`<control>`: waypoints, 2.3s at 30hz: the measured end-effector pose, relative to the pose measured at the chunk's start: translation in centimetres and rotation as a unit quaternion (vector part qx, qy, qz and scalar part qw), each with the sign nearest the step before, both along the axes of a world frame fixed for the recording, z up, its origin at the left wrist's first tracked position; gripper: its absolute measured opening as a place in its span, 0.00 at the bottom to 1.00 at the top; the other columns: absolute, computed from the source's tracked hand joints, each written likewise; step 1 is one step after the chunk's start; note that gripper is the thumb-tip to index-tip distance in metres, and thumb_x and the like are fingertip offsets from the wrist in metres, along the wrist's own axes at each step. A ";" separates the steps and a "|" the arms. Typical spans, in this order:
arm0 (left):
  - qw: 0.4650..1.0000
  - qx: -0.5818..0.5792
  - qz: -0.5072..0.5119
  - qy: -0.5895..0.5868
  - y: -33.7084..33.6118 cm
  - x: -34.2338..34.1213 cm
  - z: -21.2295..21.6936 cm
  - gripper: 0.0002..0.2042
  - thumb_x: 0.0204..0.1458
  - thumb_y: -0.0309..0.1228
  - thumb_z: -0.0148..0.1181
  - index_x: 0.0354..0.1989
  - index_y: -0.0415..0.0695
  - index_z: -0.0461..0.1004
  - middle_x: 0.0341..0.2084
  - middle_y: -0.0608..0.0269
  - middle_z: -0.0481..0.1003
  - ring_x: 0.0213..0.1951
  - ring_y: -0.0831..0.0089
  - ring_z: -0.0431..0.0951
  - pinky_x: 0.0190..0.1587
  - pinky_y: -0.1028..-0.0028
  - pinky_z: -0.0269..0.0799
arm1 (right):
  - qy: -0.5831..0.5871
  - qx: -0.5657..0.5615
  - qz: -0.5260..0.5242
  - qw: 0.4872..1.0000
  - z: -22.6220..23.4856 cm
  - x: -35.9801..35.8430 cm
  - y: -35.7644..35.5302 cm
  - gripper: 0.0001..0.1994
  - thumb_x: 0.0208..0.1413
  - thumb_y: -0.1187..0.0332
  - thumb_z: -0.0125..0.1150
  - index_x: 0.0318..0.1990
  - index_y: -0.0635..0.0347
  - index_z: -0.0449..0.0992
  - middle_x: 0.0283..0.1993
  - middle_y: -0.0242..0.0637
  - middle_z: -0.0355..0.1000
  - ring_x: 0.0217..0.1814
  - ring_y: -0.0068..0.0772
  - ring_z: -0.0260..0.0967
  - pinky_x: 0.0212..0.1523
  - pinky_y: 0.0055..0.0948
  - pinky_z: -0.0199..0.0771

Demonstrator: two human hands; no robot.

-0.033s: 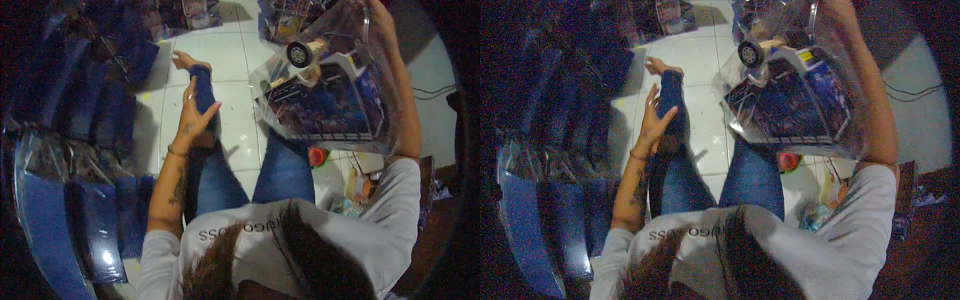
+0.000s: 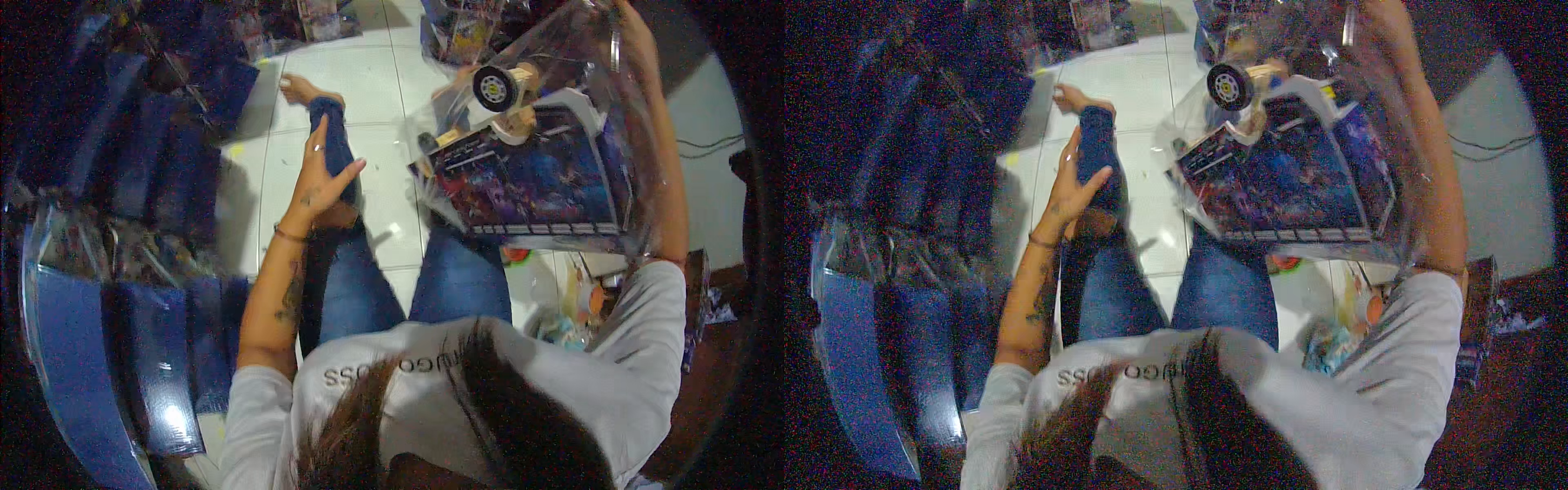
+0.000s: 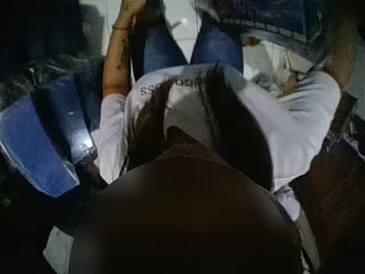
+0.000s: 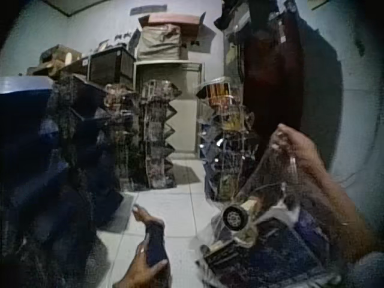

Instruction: The person sits on the floor and wraps wooden toy cars in clear plastic bags. They place each toy into a bag, seal it with a tape dispenser, and then place the wrapped toy into a blue cardboard box. The process is repeated for multiple toys.

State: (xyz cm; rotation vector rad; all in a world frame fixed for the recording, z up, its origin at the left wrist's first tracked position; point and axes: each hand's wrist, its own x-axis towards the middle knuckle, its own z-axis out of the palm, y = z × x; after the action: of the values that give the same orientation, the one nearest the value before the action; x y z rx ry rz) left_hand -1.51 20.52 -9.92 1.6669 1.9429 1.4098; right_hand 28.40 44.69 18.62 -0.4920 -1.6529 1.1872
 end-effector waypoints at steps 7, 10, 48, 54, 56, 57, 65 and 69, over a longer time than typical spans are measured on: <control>0.942 -0.064 -0.174 -0.282 -5.8 1.7 -0.7 0.20 0.59 0.39 0.54 0.53 0.37 0.68 0.41 0.58 0.73 0.41 0.76 0.73 0.45 0.76 0.70 | -0.017 0.300 -0.121 0.946 -3.3 9.2 -11.6 0.26 0.59 0.75 0.52 0.64 0.71 0.55 0.61 0.52 0.63 0.62 0.43 0.64 0.63 0.38 0.63; 0.971 -0.078 -0.168 -0.151 -8.1 2.6 0.8 0.13 0.61 0.36 0.51 0.37 0.37 0.74 0.30 0.66 0.72 0.33 0.81 0.69 0.35 0.77 0.67 | 0.007 0.291 -0.157 0.944 -4.4 9.6 -13.0 0.26 0.59 0.72 0.55 0.62 0.70 0.56 0.61 0.51 0.63 0.61 0.44 0.64 0.62 0.37 0.63; 0.884 0.412 0.205 -0.080 -16.9 -0.9 8.9 0.10 0.60 0.31 0.49 0.34 0.36 0.72 0.31 0.65 0.71 0.32 0.79 0.68 0.36 0.79 0.64 | 0.029 -0.173 0.280 0.944 -15.9 11.9 -13.9 0.41 0.58 0.34 0.34 0.54 0.70 0.68 0.48 0.52 0.72 0.51 0.46 0.68 0.56 0.42 0.62; 0.925 0.270 0.167 -0.207 -16.9 -1.1 9.4 0.13 0.62 0.35 0.48 0.31 0.39 0.73 0.28 0.68 0.70 0.28 0.83 0.66 0.29 0.84 0.61 | 0.187 -0.220 0.475 0.831 -17.6 9.2 -13.0 0.34 0.52 0.50 0.48 0.59 0.70 0.65 0.62 0.53 0.62 0.67 0.51 0.56 0.69 0.45 0.48; 0.942 0.283 0.138 -0.115 -17.2 -1.1 9.3 0.14 0.63 0.36 0.47 0.31 0.39 0.73 0.28 0.67 0.69 0.28 0.83 0.66 0.28 0.84 0.60 | 0.112 -0.198 0.355 0.907 -18.6 8.3 -13.8 0.32 0.49 0.59 0.53 0.60 0.70 0.63 0.65 0.53 0.59 0.71 0.51 0.48 0.71 0.45 0.44; 0.940 0.294 0.120 -0.124 -17.4 -1.2 9.1 0.15 0.63 0.36 0.46 0.28 0.40 0.71 0.29 0.67 0.70 0.27 0.84 0.66 0.28 0.84 0.60 | 0.041 -0.153 0.260 0.953 -18.9 7.8 -14.3 0.32 0.49 0.60 0.54 0.61 0.70 0.62 0.65 0.53 0.59 0.72 0.50 0.47 0.71 0.45 0.45; 0.899 0.379 0.110 -0.190 -17.0 -2.8 7.4 0.12 0.63 0.36 0.46 0.32 0.40 0.69 0.31 0.66 0.70 0.34 0.81 0.68 0.35 0.81 0.66 | -0.211 0.136 0.251 0.935 -15.4 4.6 -16.1 0.63 0.19 0.52 0.81 0.68 0.62 0.50 0.68 0.44 0.54 0.69 0.40 0.53 0.69 0.37 0.49; 0.843 0.450 0.099 -0.277 -16.4 -2.5 7.5 0.12 0.62 0.37 0.49 0.32 0.40 0.68 0.31 0.67 0.71 0.33 0.79 0.69 0.35 0.80 0.67 | -0.240 0.104 0.196 0.945 -15.0 4.0 -16.1 0.61 0.20 0.52 0.80 0.67 0.64 0.52 0.67 0.45 0.55 0.69 0.40 0.52 0.70 0.36 0.46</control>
State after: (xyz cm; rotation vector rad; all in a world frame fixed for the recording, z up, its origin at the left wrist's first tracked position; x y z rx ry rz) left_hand -4.04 4.14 -2.44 1.0503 1.1740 2.7807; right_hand 32.43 28.55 3.61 -0.3415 -2.3531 1.2151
